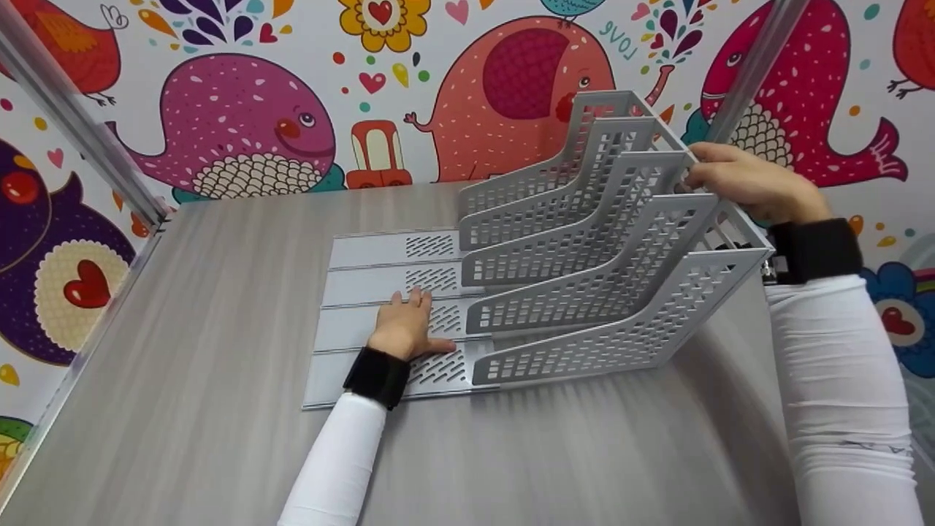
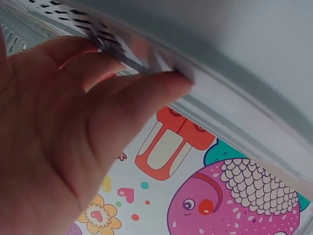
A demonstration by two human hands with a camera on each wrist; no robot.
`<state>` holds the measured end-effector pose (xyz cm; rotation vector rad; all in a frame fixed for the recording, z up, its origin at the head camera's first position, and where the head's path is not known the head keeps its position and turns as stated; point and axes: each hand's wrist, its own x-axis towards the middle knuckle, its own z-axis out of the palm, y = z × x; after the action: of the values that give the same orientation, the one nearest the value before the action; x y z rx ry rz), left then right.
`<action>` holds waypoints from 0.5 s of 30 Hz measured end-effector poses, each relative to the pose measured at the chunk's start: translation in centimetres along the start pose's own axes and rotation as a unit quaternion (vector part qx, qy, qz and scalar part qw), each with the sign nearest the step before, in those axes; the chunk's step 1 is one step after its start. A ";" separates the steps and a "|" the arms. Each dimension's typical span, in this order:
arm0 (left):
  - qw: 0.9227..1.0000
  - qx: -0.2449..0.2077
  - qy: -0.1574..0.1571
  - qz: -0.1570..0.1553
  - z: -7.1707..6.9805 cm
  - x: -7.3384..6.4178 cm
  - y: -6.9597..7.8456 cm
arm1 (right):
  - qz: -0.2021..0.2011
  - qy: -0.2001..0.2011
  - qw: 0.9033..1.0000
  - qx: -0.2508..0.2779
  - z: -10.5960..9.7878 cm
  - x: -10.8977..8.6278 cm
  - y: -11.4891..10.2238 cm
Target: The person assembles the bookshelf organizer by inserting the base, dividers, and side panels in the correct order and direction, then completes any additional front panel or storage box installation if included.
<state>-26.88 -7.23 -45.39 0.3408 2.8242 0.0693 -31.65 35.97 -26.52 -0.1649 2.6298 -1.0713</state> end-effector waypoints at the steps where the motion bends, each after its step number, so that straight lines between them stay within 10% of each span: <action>1: 1.000 0.002 0.000 -0.001 0.0 0.0 0.0 | -0.001 -0.002 1.000 -0.003 0.0 0.0 0.0; 15: 1.000 -0.015 -0.002 -0.009 0.4 -0.1 -0.4 | -0.002 -0.002 1.000 -0.019 0.5 0.2 -0.5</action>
<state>-26.71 -7.61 -45.77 0.3078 2.8192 0.1063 -31.66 35.31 -26.55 -0.1785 2.6488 -1.0222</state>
